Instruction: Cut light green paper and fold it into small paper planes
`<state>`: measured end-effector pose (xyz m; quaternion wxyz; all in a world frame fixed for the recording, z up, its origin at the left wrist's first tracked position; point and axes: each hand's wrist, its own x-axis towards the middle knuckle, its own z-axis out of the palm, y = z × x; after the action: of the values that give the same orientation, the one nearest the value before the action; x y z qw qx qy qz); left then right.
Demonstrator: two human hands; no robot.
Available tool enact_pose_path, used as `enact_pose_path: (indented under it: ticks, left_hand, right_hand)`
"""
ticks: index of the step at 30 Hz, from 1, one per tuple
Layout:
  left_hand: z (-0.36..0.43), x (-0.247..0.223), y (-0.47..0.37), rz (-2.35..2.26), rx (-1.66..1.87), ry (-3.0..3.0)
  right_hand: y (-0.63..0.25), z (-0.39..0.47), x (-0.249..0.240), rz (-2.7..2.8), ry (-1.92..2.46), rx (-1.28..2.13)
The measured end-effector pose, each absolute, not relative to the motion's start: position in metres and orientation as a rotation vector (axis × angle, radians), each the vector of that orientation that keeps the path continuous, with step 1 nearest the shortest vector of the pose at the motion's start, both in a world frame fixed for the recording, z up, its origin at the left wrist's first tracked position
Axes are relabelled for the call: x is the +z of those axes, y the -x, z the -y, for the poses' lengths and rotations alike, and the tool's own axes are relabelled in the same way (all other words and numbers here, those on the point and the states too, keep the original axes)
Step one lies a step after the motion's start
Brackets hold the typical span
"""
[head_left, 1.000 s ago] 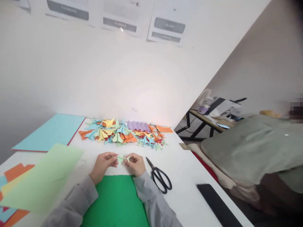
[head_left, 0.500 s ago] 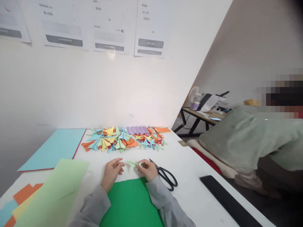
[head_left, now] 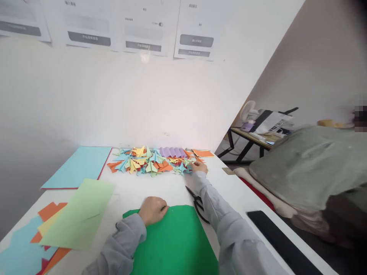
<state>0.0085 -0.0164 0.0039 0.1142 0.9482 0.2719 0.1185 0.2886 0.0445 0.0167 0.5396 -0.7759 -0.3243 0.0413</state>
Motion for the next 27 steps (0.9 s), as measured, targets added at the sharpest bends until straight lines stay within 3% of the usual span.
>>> enact_pose_path:
  ticks: [27]
  left_hand:
    - [0.012, 0.003, -0.007, -0.807, 0.384, -2.692]
  right_hand:
    - [-0.256, -0.031, 0.030, 0.696, 1.921, 0.074]
